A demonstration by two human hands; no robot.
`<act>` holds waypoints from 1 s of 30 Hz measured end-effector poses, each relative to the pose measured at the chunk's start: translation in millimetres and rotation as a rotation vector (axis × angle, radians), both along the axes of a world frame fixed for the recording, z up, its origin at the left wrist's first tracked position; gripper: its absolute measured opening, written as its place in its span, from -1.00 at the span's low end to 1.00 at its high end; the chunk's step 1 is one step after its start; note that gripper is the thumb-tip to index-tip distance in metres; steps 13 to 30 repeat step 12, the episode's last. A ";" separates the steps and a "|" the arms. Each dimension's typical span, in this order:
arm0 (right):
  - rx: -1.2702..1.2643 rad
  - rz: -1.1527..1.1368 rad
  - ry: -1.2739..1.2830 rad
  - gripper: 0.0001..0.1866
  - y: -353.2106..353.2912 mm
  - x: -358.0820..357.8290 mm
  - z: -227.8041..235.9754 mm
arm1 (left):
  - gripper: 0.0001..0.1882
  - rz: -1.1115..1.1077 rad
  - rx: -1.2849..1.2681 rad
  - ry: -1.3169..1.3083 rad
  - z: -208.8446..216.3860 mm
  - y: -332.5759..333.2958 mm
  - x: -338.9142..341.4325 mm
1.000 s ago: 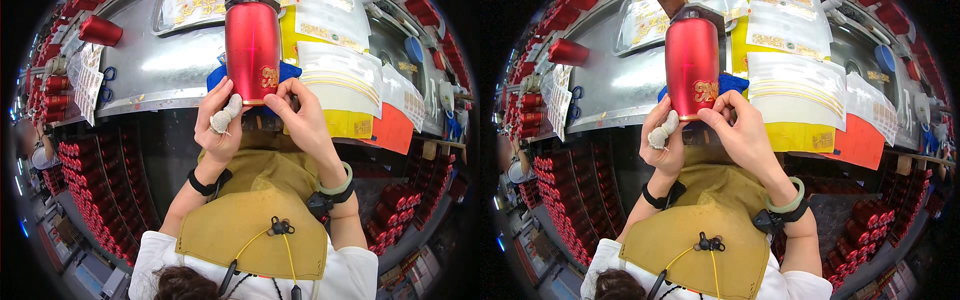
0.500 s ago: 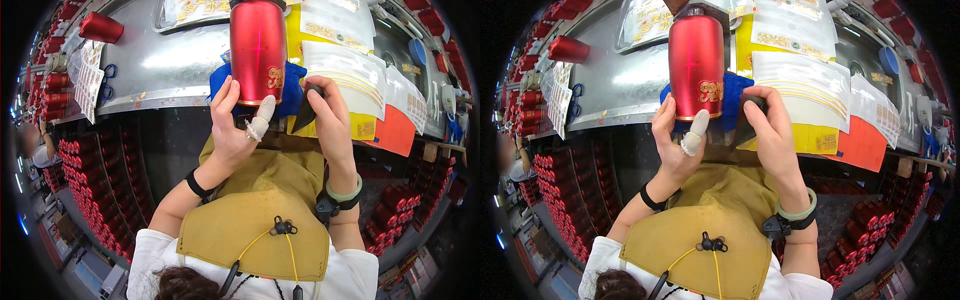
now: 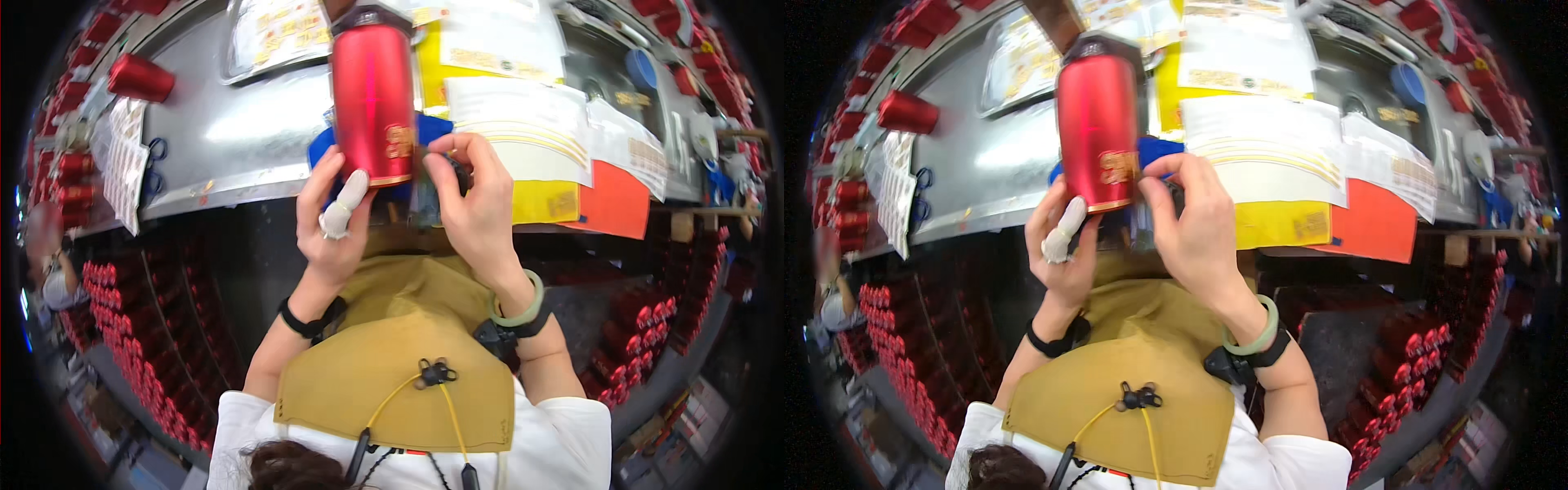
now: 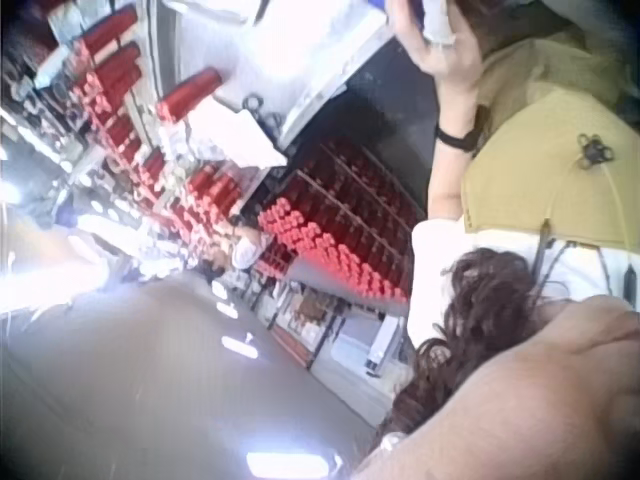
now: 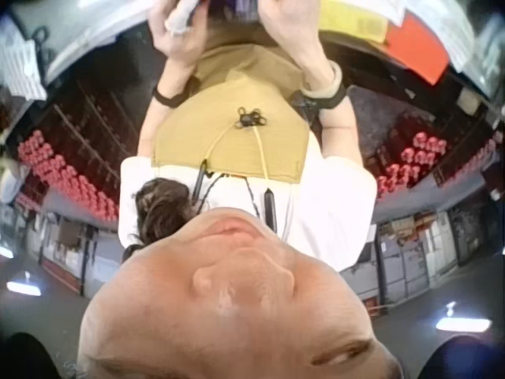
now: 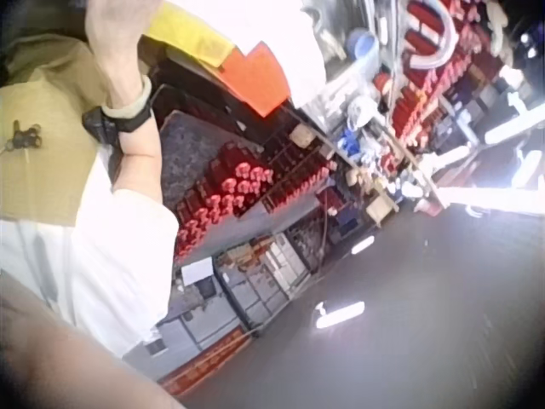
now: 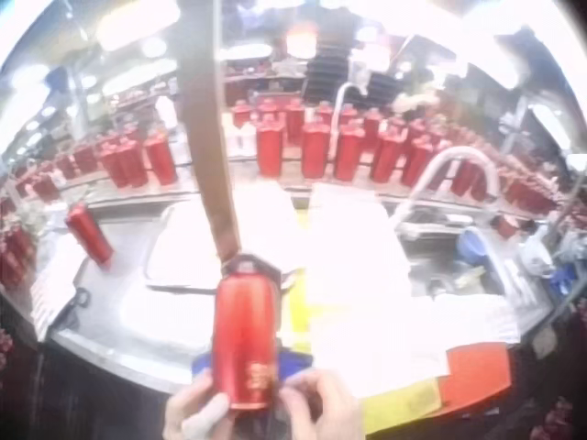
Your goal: Applying decorative labels and stickers to red metal canisters at a factory workstation.
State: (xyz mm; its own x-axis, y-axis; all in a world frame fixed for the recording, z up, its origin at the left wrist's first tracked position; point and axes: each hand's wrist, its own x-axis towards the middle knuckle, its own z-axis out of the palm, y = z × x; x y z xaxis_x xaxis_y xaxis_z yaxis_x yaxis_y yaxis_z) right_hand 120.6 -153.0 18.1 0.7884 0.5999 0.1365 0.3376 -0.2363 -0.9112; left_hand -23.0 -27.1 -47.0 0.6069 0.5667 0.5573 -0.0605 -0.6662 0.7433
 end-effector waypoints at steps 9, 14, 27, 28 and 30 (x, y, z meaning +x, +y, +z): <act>0.172 -0.134 0.334 -0.83 -84.5 94.5 -9.4 | -0.08 0.093 0.044 0.155 24.4 8.9 27.8; -0.233 -0.209 0.299 -0.71 -148.6 171.5 -28.6 | -0.13 -0.071 0.361 0.303 35.6 32.3 23.7; -0.233 -0.209 0.299 -0.71 -148.6 171.5 -28.6 | -0.13 -0.071 0.361 0.303 35.6 32.3 23.7; -0.233 -0.209 0.299 -0.71 -148.6 171.5 -28.6 | -0.13 -0.071 0.361 0.303 35.6 32.3 23.7; -0.233 -0.209 0.299 -0.71 -148.6 171.5 -28.6 | -0.13 -0.071 0.361 0.303 35.6 32.3 23.7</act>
